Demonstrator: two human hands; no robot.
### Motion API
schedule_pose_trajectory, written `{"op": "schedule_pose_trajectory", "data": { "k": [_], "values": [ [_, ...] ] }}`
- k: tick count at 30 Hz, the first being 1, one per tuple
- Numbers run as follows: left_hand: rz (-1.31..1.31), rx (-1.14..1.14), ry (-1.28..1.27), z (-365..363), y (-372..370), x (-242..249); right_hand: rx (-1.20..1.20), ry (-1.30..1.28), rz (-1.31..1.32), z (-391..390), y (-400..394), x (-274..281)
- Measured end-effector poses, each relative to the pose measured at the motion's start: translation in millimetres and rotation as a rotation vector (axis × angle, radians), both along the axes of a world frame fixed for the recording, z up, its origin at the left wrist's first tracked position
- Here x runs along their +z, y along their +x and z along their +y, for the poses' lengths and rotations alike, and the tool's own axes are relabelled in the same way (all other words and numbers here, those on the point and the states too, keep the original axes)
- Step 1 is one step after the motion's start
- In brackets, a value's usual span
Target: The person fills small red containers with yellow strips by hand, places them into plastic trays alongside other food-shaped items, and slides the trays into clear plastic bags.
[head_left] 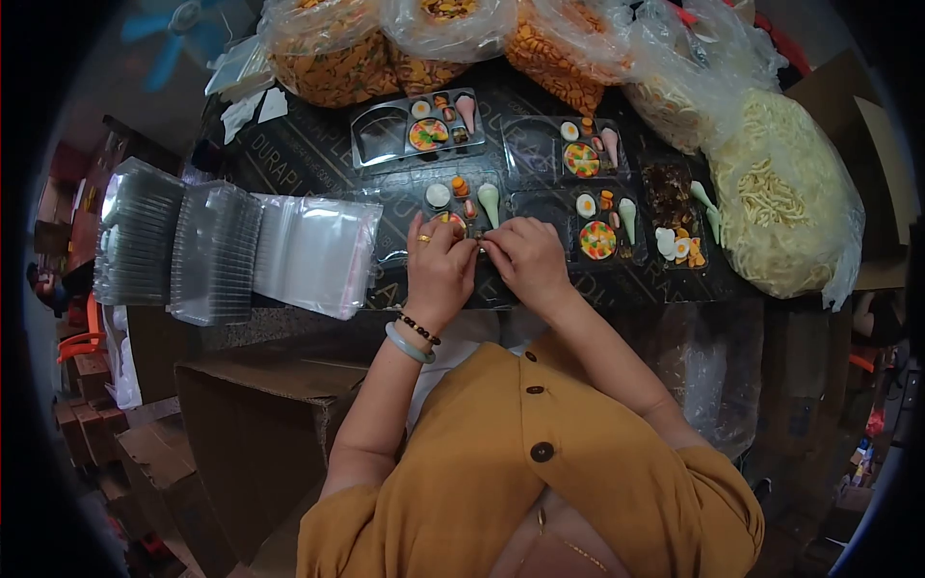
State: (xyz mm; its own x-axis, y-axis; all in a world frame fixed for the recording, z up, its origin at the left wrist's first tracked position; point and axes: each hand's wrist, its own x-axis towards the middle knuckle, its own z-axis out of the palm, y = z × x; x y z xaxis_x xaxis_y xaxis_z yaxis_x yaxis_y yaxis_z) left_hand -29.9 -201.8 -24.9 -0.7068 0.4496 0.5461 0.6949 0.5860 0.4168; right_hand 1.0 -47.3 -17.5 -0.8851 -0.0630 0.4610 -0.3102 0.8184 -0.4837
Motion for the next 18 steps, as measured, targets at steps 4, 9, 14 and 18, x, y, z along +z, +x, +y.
{"op": "schedule_pose_trajectory", "data": {
  "k": [4,9,14,18],
  "values": [
    [-0.05,-0.008,0.027,-1,7,-1,0.029,0.051,0.096,-3,7,-6],
    [-0.017,0.0,0.015,1,11,-3,0.009,0.042,0.112,0,5,-9],
    [-0.002,-0.011,-0.045,-2,13,-5,0.016,0.16,0.051,-5,8,2],
    [0.015,0.005,-0.106,4,17,-5,-0.01,0.052,0.055,22,22,20]
  ]
}}
